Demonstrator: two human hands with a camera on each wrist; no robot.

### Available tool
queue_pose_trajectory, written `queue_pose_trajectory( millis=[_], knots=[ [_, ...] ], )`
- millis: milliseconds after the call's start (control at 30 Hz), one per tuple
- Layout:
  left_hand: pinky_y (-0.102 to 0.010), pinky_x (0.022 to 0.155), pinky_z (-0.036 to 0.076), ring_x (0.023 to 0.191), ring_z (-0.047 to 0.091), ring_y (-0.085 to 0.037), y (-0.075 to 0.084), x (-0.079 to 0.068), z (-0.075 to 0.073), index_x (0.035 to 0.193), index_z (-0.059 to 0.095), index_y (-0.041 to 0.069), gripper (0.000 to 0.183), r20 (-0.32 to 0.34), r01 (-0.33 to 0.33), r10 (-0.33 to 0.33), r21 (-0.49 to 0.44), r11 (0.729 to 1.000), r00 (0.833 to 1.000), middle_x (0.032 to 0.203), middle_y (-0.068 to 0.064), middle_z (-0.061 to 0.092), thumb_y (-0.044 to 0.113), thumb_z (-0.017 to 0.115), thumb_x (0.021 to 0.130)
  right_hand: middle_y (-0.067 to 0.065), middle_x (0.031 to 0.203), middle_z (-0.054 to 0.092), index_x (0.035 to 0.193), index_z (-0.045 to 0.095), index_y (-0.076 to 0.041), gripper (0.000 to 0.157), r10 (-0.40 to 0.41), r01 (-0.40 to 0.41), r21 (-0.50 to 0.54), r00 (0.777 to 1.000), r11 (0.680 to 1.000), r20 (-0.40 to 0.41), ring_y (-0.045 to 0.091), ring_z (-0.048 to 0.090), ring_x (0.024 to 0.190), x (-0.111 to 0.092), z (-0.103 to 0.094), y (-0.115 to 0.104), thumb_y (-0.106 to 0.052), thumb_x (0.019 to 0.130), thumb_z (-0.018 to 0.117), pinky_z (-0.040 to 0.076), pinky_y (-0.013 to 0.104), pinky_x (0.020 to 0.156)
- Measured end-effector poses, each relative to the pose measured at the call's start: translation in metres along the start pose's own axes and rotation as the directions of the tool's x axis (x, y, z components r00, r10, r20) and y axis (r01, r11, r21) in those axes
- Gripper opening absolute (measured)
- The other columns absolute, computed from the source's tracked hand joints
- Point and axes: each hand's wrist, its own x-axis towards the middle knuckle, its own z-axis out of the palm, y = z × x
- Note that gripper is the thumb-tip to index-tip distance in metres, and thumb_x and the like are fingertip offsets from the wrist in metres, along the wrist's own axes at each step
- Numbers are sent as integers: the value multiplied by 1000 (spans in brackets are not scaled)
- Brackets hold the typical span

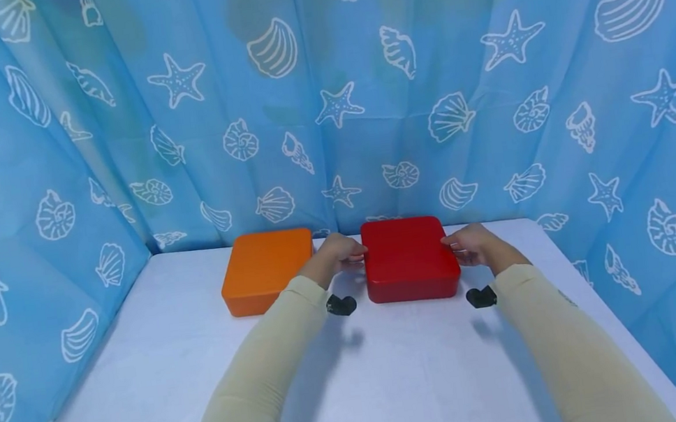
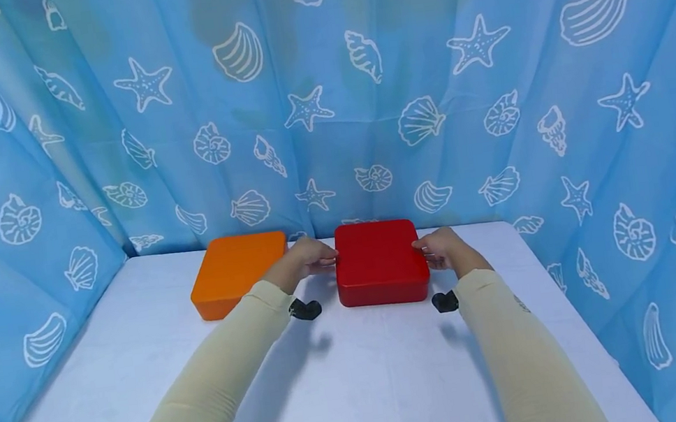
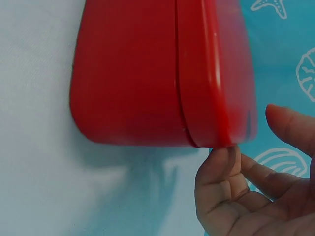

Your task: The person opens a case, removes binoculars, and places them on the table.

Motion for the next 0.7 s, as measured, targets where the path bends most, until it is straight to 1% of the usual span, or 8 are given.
queue_pose_trajectory(
  millis=[67,200,300,367,467,567,700],
  knots=[
    [-37,81,56,92,63,-27,2,0,-1,109,66,-1,22,13,21,-21,-18,1000,1000,102,-12,65,5,70,88,17,141,41,146,30,-4,73,6,-6,1,1000,1000,-4,33,49,116,-1,1,-1,-20,88,72,54,35,85],
    [-41,86,54,95,62,-30,6,-2,-3,109,63,-5,23,40,53,-51,-66,996,998,103,-16,63,1,69,87,16,140,42,145,32,-5,72,22,-22,9,1000,1000,-10,33,49,115,-3,3,-3,-20,88,73,54,35,85],
    [-42,88,53,97,62,-31,7,-1,0,108,62,-4,24,28,61,-60,-53,997,998,103,-15,63,1,70,86,17,140,42,145,32,-3,71,22,-22,3,1000,1000,2,33,50,114,-4,2,-5,-19,88,72,53,35,85],
    [-42,88,53,97,62,-31,9,0,3,109,62,-2,27,4,59,-59,-20,998,998,104,-14,63,3,72,85,17,137,43,143,35,-3,69,28,-28,0,1000,1000,2,31,51,112,-3,0,-5,-20,88,73,53,35,85],
    [-40,85,55,96,61,-30,9,4,9,113,60,2,33,-51,61,-59,46,997,997,105,-12,62,6,75,84,16,135,45,141,37,-1,67,23,-23,-15,1000,1000,11,30,52,108,-4,-1,-4,-22,88,73,53,34,84],
    [-37,80,56,95,61,-29,9,8,12,116,58,4,39,-100,77,-67,103,992,993,106,-11,62,6,77,82,15,131,48,139,39,-2,66,29,-29,-13,1000,999,10,28,54,105,-4,-1,-3,-23,87,74,53,33,83],
    [-35,78,57,92,61,-28,12,12,14,116,57,3,41,-126,106,-89,142,984,988,106,-11,61,3,78,81,15,132,48,139,39,-2,68,32,-32,-3,999,999,23,28,54,104,-2,-2,-4,-22,86,76,53,32,83]
  ],
)
